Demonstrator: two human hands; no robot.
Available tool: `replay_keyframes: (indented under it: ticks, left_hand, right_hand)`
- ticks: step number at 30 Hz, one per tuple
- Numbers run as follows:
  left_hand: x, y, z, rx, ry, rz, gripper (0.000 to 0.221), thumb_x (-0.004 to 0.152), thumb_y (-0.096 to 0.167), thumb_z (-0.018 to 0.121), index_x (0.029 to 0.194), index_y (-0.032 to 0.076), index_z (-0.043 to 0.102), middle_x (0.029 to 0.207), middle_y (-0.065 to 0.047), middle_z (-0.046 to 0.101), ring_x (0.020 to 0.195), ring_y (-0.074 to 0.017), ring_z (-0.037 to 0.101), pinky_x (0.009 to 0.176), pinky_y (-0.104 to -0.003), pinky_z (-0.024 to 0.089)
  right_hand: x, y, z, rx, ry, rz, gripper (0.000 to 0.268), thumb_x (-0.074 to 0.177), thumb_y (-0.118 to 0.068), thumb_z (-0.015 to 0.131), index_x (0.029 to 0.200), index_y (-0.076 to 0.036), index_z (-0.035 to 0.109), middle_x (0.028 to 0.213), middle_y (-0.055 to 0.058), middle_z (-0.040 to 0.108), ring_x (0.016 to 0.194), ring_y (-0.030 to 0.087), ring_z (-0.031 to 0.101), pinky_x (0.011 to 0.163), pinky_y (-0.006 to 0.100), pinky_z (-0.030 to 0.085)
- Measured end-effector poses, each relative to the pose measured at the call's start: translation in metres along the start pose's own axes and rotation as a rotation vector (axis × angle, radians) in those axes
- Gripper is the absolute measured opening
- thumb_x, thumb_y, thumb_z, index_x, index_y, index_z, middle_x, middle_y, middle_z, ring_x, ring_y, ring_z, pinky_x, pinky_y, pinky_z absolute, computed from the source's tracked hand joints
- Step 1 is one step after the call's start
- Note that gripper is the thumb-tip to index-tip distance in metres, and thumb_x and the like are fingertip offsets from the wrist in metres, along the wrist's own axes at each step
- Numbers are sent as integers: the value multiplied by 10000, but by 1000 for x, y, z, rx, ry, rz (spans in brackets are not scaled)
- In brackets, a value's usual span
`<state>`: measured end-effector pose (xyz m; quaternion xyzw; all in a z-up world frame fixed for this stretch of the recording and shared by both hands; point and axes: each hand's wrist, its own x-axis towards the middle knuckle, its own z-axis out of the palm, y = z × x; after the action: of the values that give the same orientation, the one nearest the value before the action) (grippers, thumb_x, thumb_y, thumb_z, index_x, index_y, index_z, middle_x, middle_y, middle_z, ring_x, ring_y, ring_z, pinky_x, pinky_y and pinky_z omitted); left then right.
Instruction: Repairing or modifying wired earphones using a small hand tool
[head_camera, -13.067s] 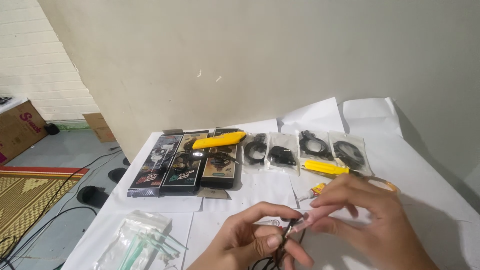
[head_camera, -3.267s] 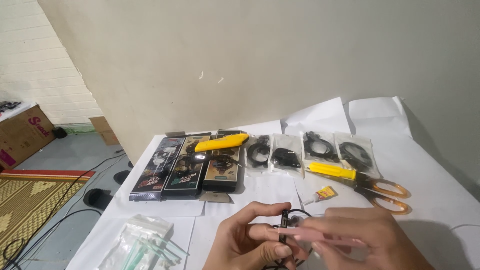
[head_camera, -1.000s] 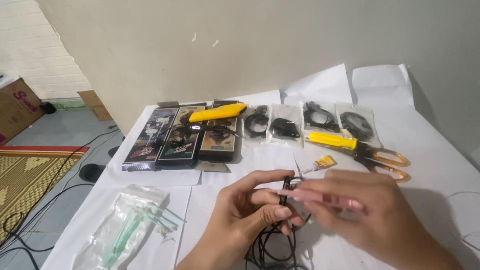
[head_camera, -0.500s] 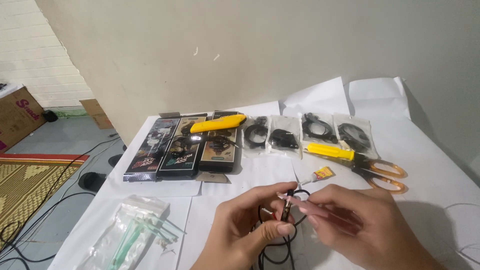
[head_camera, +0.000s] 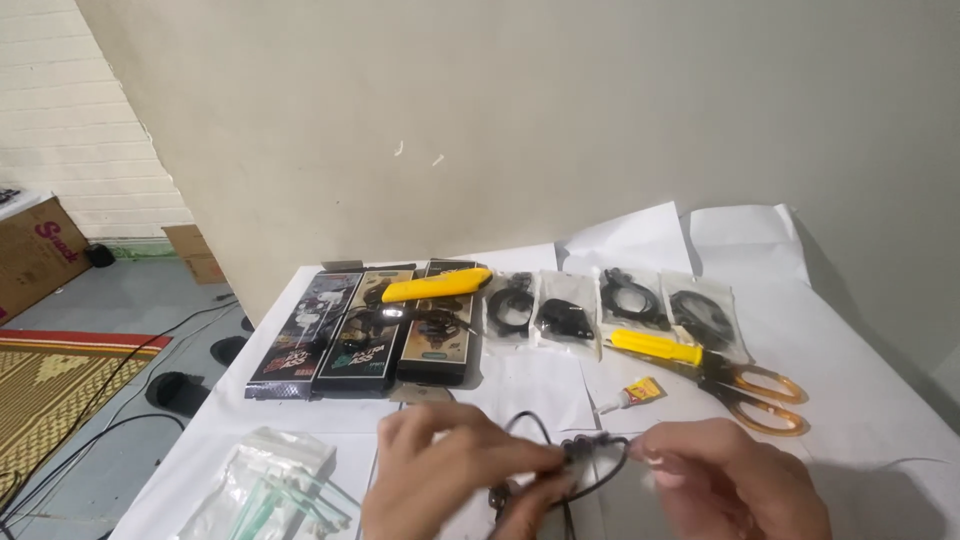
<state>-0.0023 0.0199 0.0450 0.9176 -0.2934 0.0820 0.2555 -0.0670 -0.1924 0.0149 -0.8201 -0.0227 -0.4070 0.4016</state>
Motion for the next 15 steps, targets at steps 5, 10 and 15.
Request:
replay_keyframes:
  ticks: [5,10,15]
  left_hand:
    - [-8,20,8,-735,748,164,165,768,125,866,915,82,803,834,-56,834,775,-142,730,745,-261,586]
    - [-8,23,16,-1307,632,-234,177,724,-8,889,890,-52,842,738,-181,839,707,-255,828,684,-321,681]
    - [-8,27,33,-1372,664,-312,146,687,-70,910,805,-88,825,672,-241,857,612,-268,833,583,-311,663]
  right_hand:
    - [-1,-13,2,-37,-21,107,148,810,-173,689,814,-207,833,612,-40,736,574,88,581,579,237,508]
    - [6,-31,2,-124,-35,-101,135,785,-135,735,852,-250,760,668,-107,797,410,37,673,452,162,594]
    - [-15,12,-9,-226,-330,-589,247,890,-357,600,878,-361,846,791,-267,848,730,-3,791,742,240,553]
